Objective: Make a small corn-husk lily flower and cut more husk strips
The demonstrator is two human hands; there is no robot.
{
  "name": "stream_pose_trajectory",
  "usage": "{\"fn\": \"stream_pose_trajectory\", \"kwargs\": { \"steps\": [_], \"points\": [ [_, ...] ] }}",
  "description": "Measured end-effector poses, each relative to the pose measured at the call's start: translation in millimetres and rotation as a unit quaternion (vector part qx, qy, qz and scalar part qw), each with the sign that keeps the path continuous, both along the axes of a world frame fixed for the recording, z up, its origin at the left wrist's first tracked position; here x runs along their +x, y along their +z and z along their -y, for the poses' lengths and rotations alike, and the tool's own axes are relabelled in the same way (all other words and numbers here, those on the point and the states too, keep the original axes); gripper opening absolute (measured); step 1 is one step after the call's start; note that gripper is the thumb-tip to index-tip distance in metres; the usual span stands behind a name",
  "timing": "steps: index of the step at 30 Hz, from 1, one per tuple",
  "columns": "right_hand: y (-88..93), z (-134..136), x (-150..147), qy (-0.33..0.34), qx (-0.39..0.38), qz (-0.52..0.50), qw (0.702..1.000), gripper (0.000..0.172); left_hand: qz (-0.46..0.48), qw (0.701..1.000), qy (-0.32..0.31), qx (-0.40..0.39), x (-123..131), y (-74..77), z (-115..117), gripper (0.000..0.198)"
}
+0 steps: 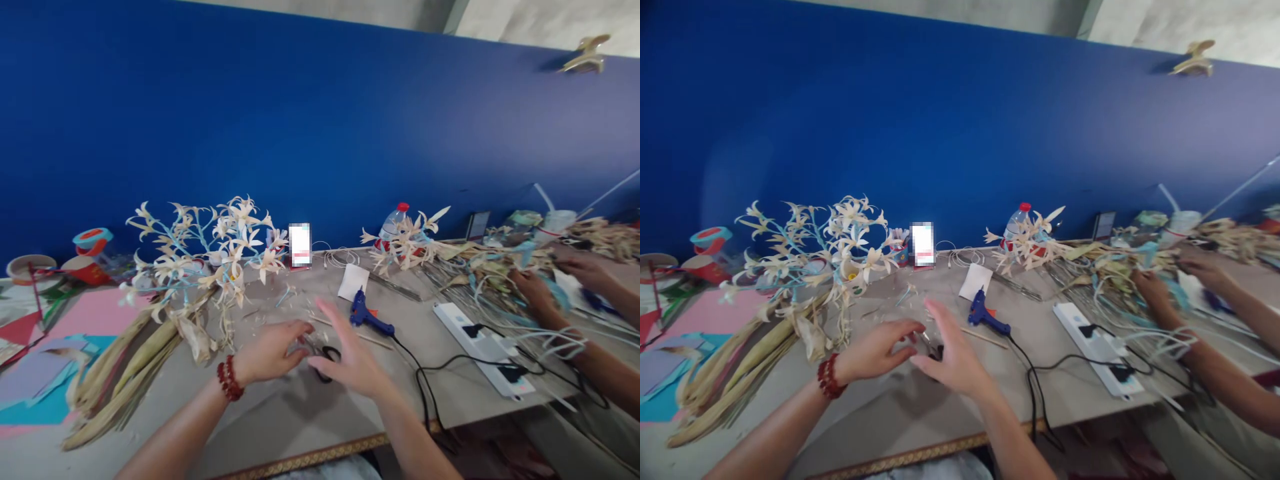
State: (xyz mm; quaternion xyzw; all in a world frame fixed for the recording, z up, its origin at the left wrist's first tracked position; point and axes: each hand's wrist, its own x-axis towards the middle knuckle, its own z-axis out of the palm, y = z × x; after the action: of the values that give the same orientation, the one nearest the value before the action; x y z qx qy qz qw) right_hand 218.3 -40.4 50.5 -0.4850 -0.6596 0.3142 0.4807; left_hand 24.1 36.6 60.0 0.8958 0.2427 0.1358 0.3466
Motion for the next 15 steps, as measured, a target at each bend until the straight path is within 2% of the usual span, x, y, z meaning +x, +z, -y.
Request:
{"fn": "stream_pose_trajectory", "kwargs": {
  "steps": [2, 3, 4, 5, 7, 8, 9, 11, 12, 14, 15],
  "points": [
    [-7.4, -18, -12, 0.055, 0.004, 0.0, 0.998, 0.09, 0.046, 0.998, -0.03, -0.023, 3, 0.9, -1, 0.046],
    [-11.1, -26, -14, 0.084, -0.007, 0.002, 0.996, 0.091, 0.065, 0.996, -0.04, -0.048, 4, 0.8, -2, 0.049],
    [-14.5, -33, -14, 0.098, -0.016, 0.021, 0.995, 0.084, 0.078, 0.992, -0.046, -0.086, 4, 0.6, -3, 0.051],
    [-17.5, -39, -10, 0.089, -0.025, 0.05, 0.995, 0.068, 0.085, 0.986, -0.048, -0.133, 3, 0.5, -5, 0.052],
    [-21.5, -48, 10, 0.021, -0.032, 0.112, 0.993, 0.025, 0.094, 0.968, -0.042, -0.229, -7, 0.2, -9, 0.049],
    [-22.0, -51, 25, -0.017, -0.032, 0.124, 0.992, 0.018, 0.101, 0.96, -0.029, -0.258, -16, -0.4, -11, 0.048],
    [-21.4, -52, 44, -0.061, -0.03, 0.132, 0.989, 0.021, 0.117, 0.958, 0.003, -0.261, -29, -1.6, -13, 0.046],
    [-17.7, -49, 88, -0.182, -0.02, 0.151, 0.972, 0.03, 0.11, 0.965, 0.094, -0.218, -62, -6.6, -14, 0.04],
    [-15.3, -45, 109, -0.241, -0.013, 0.163, 0.957, 0.032, 0.08, 0.972, 0.146, -0.165, -80, -10.3, -14, 0.037],
    [-11.0, -35, 142, -0.315, -0.006, 0.194, 0.929, 0.031, -0.019, 0.973, 0.231, 0.01, -113, -18.3, -10, 0.028],
    [-9.5, -29, 152, -0.343, -0.004, 0.232, 0.91, 0.031, -0.065, 0.959, 0.258, 0.095, -125, -21.8, -6, 0.022]
  ]
}}
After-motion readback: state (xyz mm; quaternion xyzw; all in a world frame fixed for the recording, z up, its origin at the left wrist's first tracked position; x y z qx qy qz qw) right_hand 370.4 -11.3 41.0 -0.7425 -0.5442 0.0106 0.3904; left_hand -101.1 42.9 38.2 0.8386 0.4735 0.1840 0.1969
